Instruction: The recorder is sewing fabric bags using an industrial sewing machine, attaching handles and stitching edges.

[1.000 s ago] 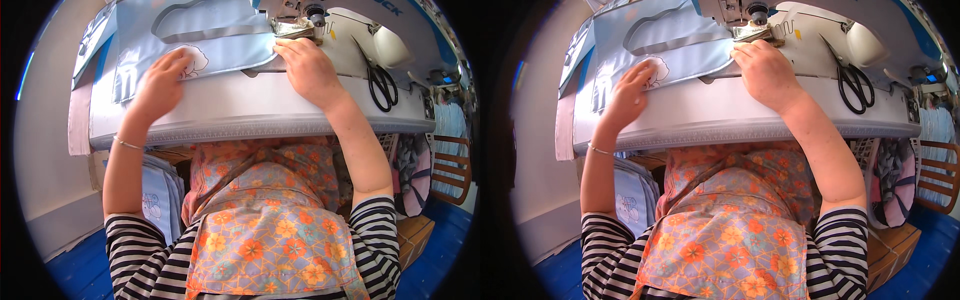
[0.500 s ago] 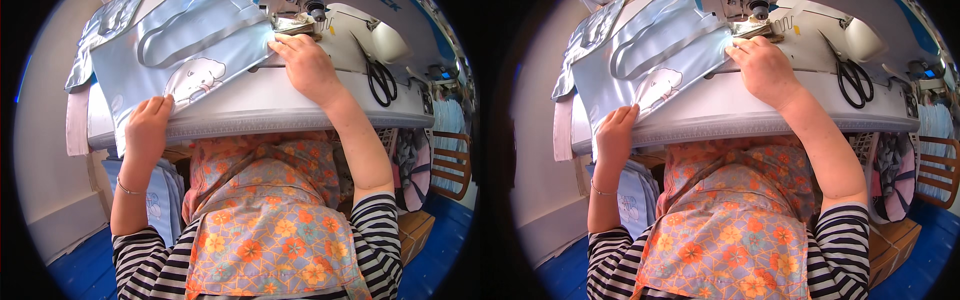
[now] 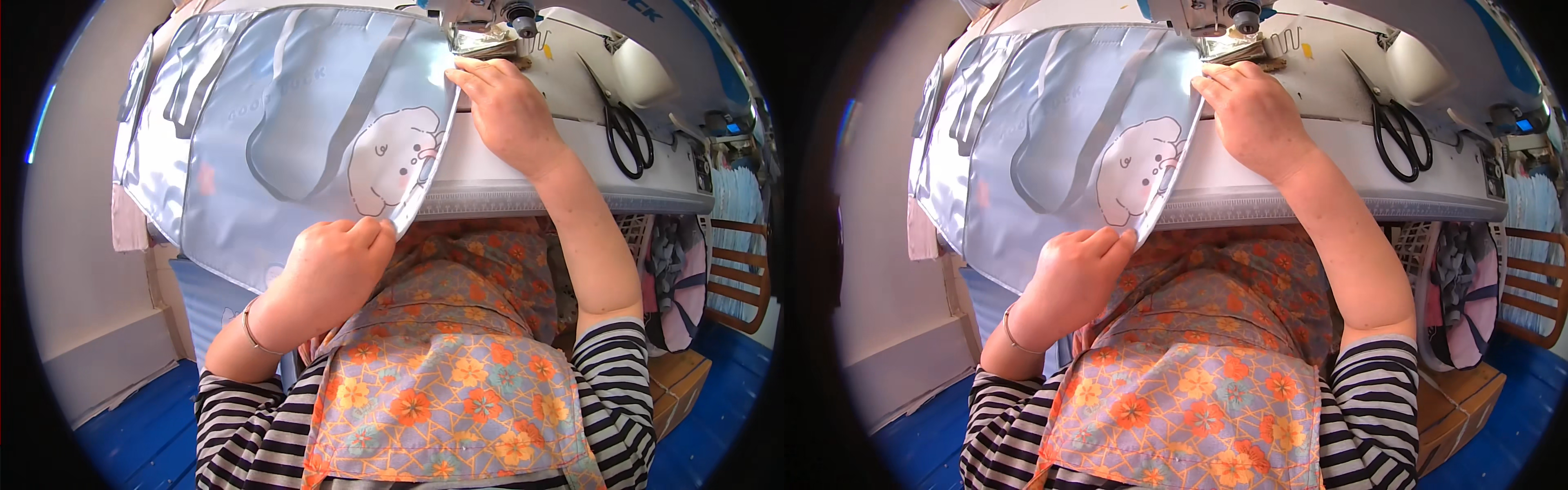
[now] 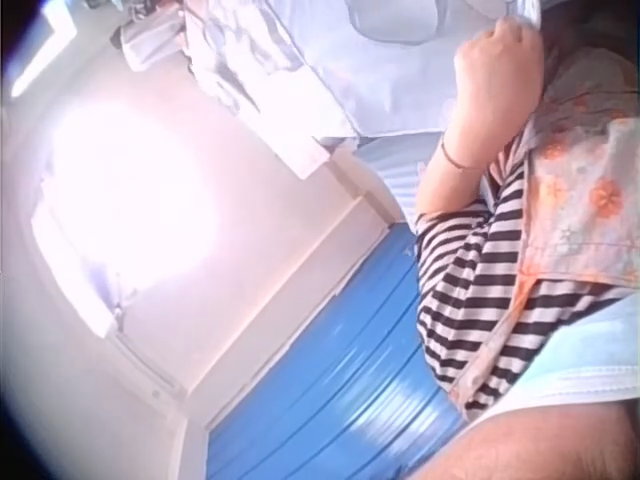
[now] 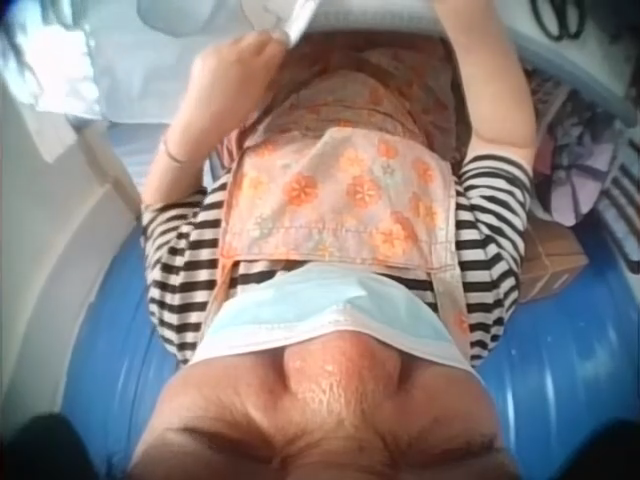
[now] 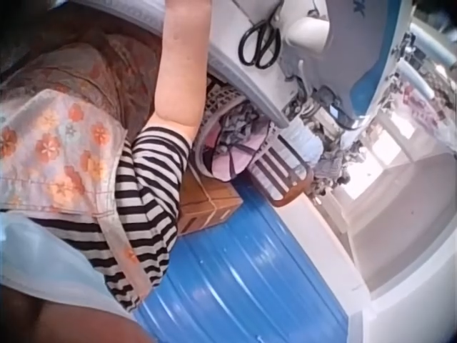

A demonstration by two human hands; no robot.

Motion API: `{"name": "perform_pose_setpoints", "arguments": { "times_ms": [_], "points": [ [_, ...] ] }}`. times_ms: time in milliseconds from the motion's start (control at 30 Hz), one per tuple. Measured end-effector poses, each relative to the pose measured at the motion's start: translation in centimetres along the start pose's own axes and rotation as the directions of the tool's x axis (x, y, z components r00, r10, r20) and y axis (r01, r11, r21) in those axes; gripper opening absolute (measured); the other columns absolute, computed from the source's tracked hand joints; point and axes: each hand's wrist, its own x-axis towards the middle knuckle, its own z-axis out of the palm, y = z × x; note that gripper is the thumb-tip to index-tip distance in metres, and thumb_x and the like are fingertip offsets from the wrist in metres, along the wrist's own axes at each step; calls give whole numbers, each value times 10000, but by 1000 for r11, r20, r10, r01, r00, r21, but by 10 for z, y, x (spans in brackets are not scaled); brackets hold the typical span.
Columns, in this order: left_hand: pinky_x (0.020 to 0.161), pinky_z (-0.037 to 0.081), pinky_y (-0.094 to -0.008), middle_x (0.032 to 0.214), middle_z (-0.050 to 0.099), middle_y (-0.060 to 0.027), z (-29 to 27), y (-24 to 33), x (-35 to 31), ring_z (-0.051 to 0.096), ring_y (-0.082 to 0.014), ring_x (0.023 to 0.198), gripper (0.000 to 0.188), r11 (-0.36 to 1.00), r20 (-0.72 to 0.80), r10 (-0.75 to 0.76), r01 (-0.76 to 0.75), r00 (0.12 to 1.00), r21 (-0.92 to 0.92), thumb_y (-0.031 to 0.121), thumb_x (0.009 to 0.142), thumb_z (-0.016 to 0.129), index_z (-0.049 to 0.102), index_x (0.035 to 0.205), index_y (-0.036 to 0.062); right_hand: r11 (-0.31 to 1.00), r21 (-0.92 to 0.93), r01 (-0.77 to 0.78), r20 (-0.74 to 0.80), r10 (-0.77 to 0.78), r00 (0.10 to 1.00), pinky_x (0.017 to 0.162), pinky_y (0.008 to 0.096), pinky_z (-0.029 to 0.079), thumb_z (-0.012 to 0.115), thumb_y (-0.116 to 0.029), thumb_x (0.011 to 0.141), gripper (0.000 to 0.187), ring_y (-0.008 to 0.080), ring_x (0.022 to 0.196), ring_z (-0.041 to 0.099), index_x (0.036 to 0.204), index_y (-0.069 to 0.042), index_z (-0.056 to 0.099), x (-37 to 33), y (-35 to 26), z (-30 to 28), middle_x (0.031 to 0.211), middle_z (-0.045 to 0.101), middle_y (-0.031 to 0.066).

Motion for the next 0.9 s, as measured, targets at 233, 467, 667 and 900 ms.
{"name": "perform_pose_setpoints", "arguments": {
  "times_ms": [233,467,667,900],
  "points": [
    [601,523,-403,780,591,-94,22,9,32,633,-316,678,239,969,-135,-47,12,990,-248,26,742,642,632,980,46,996,68,-63,23,61,998,969,389,503,579,22,831,370,295,1106,598,1183,-47,669,-4,-3,-4,1226,656,98],
    [627,541,-422,836,600,-111,28,17,54,656,-327,719,148,954,-195,-120,59,973,-293,46,766,636,555,890,37,982,189,-11,47,2,999,995,400,492,605,21,828,352,315,1154,596,1172,-29,667,-28,-29,-21,1249,642,129],
    [716,549,-395,972,613,-138,28,23,36,647,-337,816,200,922,-201,-83,-1,976,-388,-16,806,623,639,1004,-1,979,196,-63,38,57,998,960,409,508,612,10,840,272,325,1117,608,1105,-2,672,-27,-25,-18,1195,651,138],
    [728,538,-422,1000,595,-147,43,19,50,633,-361,812,116,866,-275,-156,-3,949,-501,-41,789,601,623,900,-20,982,177,-66,13,65,998,956,409,508,602,17,842,276,332,1113,606,1109,-4,667,-25,-25,-17,1189,645,149]
  ]
}}
